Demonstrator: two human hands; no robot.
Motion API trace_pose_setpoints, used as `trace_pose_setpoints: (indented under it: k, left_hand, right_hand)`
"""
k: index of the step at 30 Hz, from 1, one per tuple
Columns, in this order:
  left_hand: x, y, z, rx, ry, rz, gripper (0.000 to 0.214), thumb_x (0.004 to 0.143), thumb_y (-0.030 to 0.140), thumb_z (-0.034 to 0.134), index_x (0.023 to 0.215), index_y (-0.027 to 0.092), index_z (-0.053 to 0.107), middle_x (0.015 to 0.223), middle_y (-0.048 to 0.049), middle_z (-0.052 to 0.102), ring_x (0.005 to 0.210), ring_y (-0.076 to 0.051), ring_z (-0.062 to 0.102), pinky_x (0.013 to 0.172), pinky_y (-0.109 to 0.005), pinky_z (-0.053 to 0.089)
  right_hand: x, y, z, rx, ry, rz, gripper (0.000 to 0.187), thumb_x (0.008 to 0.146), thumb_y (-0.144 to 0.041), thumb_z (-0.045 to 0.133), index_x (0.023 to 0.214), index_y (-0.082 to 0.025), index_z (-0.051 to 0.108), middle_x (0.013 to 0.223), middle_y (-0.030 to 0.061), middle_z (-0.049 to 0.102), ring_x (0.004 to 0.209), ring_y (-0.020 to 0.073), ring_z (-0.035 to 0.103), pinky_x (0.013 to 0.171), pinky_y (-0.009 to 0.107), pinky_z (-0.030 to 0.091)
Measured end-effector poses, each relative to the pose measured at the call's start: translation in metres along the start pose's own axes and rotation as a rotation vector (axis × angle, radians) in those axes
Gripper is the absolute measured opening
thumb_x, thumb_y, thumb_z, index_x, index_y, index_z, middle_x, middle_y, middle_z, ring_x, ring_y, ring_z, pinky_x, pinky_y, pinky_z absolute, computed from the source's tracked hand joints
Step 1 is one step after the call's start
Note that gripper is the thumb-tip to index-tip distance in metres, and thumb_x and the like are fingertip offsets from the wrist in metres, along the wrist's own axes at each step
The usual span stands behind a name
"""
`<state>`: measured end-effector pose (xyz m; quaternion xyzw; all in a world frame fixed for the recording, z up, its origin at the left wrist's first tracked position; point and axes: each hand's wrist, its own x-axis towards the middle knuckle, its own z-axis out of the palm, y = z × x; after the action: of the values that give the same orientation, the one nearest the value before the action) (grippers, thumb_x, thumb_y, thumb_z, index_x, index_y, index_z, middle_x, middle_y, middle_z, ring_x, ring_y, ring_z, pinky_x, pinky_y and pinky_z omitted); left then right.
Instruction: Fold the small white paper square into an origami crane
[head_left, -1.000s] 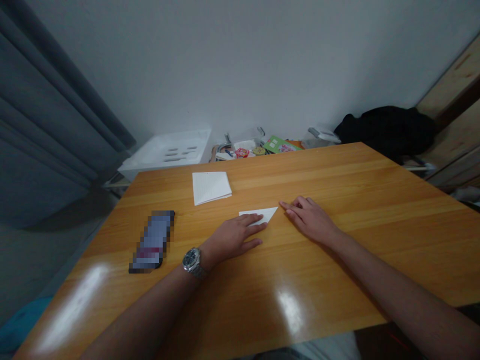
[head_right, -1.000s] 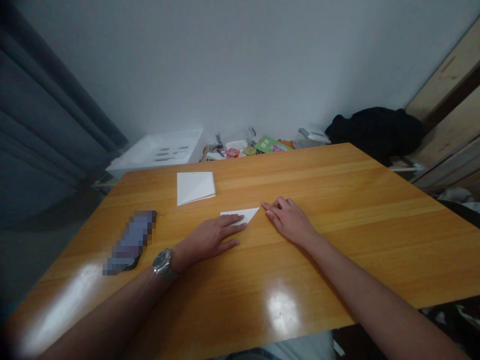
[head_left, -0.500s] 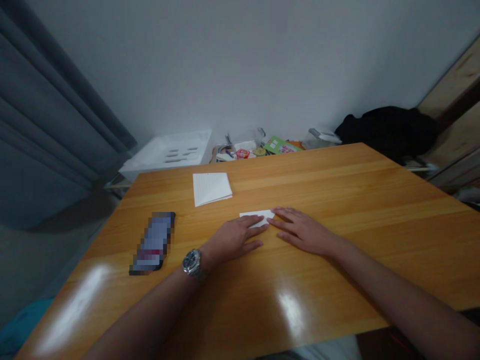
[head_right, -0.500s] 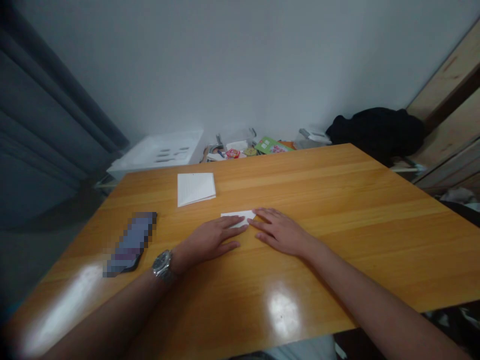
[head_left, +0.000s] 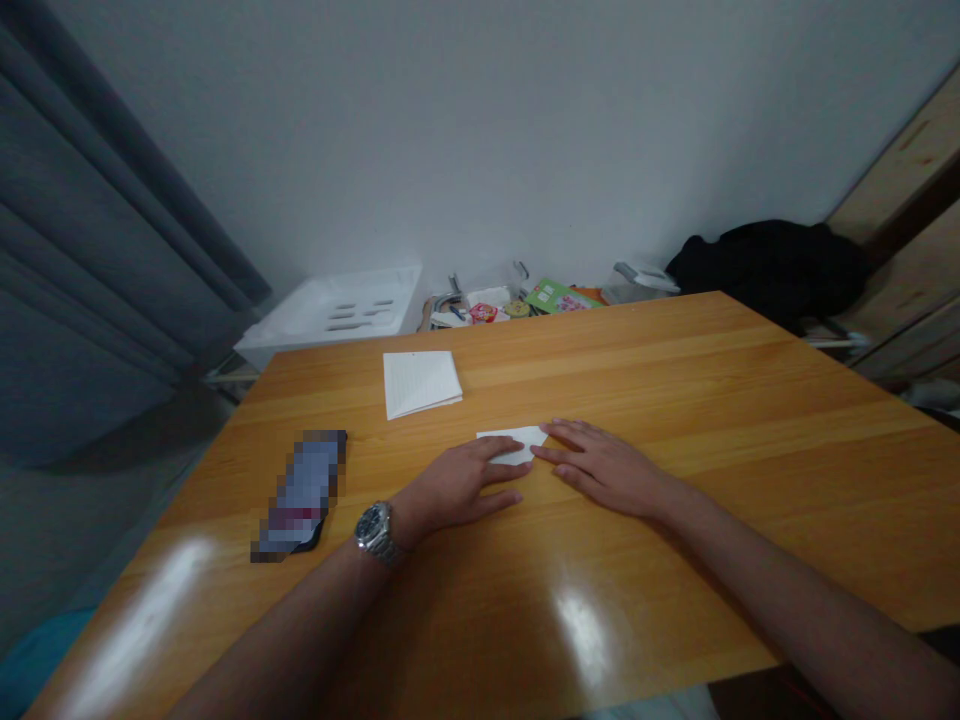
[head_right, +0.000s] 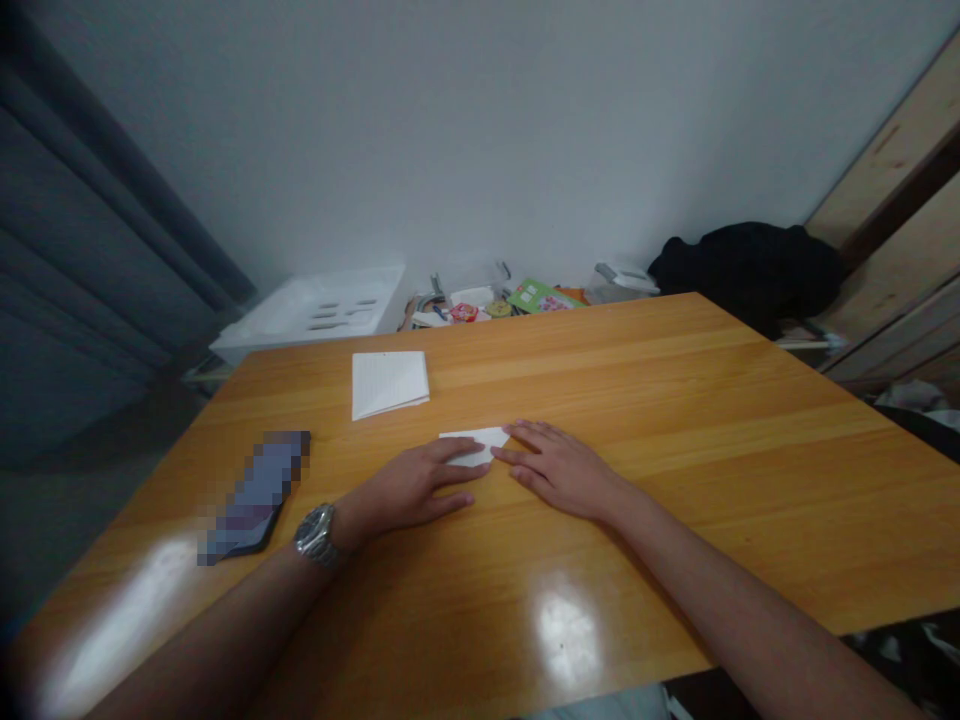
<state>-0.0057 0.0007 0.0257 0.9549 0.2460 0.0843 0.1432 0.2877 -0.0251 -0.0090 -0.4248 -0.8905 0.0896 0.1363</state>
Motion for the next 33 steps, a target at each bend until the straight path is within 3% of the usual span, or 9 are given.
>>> trace_pose_setpoints:
  k: [5,18,22,28,33]
  left_hand:
    - [0.0,-0.001,0.003,0.001,0.02,0.013,0.046,0.099,0.05,0.049,0.14,0.031,0.056,0.152,-0.0057,0.048,0.137,-0.025,0.048,0.115,-0.041,0.041]
    - [0.002,0.001,0.011,0.059,0.037,-0.001,0.045,0.099,0.051,0.047,0.135,0.027,0.058,0.148,-0.008,0.051,0.134,-0.026,0.05,0.114,-0.044,0.04]
    - [0.003,0.004,0.011,0.088,0.039,-0.007,0.045,0.099,0.052,0.046,0.135,0.026,0.057,0.147,-0.0086,0.052,0.133,-0.027,0.051,0.113,-0.045,0.041]
    - [0.005,0.008,0.01,0.135,0.027,-0.016,0.053,0.098,0.054,0.046,0.143,0.026,0.049,0.145,-0.0102,0.053,0.133,-0.029,0.05,0.113,-0.047,0.04]
    - [0.007,0.01,0.009,0.2,0.088,-0.056,0.056,0.098,0.058,0.043,0.143,0.024,0.049,0.139,-0.0103,0.058,0.136,-0.03,0.046,0.121,-0.051,0.025]
  right_hand:
    - [-0.002,0.012,0.002,0.016,0.095,0.126,0.045,0.104,-0.042,0.037,0.144,-0.029,0.053,0.155,0.0074,0.044,0.143,0.0272,0.042,0.116,0.052,0.038]
    - [0.0,0.018,0.0,0.117,0.148,0.19,0.048,0.106,-0.039,0.03,0.148,-0.022,0.048,0.149,0.0086,0.052,0.139,0.0222,0.047,0.117,0.047,0.038]
    - [0.0,0.015,-0.002,0.124,0.178,0.16,0.046,0.106,-0.038,0.031,0.146,-0.028,0.049,0.148,0.0063,0.053,0.137,0.023,0.049,0.115,0.049,0.04]
    - [0.0,0.01,-0.001,0.036,0.144,0.1,0.043,0.104,-0.042,0.038,0.138,-0.028,0.059,0.151,0.0086,0.049,0.137,0.0281,0.048,0.112,0.054,0.041]
    - [0.0,0.001,-0.007,0.057,0.144,0.017,0.038,0.103,-0.041,0.043,0.13,-0.029,0.067,0.147,0.0093,0.053,0.136,0.0295,0.047,0.111,0.055,0.039]
